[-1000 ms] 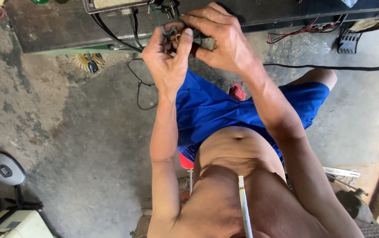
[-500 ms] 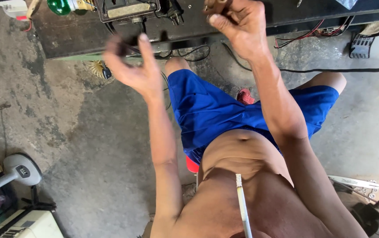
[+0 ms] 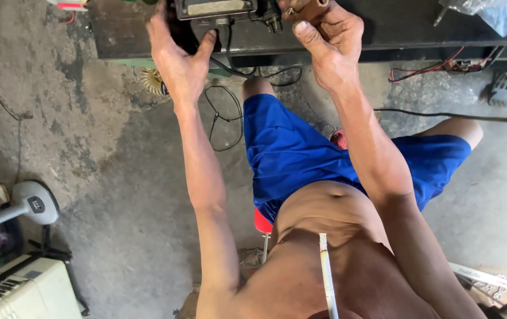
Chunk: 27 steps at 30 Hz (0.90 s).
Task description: Testing and disassembling an electrical component using a multimeter and a screwdriver at a workbench.
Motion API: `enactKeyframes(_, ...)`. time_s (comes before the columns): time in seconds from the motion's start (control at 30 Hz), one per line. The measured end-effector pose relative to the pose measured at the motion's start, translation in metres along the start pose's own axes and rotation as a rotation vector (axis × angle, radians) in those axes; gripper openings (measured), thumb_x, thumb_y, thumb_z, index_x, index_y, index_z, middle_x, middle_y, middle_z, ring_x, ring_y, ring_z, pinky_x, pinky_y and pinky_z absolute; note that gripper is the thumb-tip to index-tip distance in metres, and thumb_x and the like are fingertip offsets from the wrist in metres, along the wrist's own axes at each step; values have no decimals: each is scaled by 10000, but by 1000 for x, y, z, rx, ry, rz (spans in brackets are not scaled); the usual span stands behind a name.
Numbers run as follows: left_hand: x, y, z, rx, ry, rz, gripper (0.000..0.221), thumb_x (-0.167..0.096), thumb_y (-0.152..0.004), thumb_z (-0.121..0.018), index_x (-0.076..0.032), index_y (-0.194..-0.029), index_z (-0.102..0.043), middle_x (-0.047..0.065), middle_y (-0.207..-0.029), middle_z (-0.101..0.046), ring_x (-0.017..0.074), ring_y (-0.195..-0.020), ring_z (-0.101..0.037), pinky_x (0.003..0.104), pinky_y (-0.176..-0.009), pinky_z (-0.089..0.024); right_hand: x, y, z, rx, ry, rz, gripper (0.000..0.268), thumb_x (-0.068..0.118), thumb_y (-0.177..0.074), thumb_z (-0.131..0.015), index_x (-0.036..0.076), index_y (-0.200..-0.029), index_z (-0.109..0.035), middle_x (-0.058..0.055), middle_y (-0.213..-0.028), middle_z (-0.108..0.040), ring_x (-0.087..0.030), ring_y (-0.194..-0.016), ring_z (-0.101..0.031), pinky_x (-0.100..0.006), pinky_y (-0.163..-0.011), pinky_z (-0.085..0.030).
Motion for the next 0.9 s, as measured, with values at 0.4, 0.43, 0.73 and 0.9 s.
enactKeyframes(0.4,-3,-29,14,13,530,172,331,13,-862,-520,27,-1174,-629,144,-1041,-679,238,-926,-662,364,-789,-531,-9,-3,-30,90,-21,-118,261,124,-1073,-679,-55,-1246,-602,-147,-1205,-643,-301,-1085,-676,-424,-1057,-586)
enactKeyframes(0.43,0,-31,16,33,541,216,237,-25,-869,-517,11,-1071,-635,109,-852,-641,184,-668,-649,311,-482,-515,-11,-2,-30,87,-11,-119,263,108,-1077,-672,-64,-1262,-599,-153,-1208,-641,-312,-1086,-680,-431,-1058,-599)
enactKeyframes(0.73,16,-77,36,54,377,194,297,147,-970,-588,-70,-1168,-623,25,-760,-580,108,-593,-523,290,-533,-474,-3,-3,-27,137,62,-62,263,120,-1092,-655,-70,-1260,-584,-206,-1207,-633,-339,-1089,-670,-454,-1063,-602)
enactKeyframes(0.9,-8,-92,41,117,286,123,250,132,-948,-597,-52,-1113,-633,33,-759,-595,114,-560,-557,295,-499,-497,3,-6,-22,102,242,-33,220,122,-1084,-672,-52,-1215,-642,-175,-1144,-688,-294,-1058,-713,-376,-968,-604)
Point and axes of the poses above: each hand's wrist, its own y-axis away from the middle knuckle, its own z-axis out of the back of the hand, x = y × z, the point moved 6 cm from there along -y, towards the middle knuckle
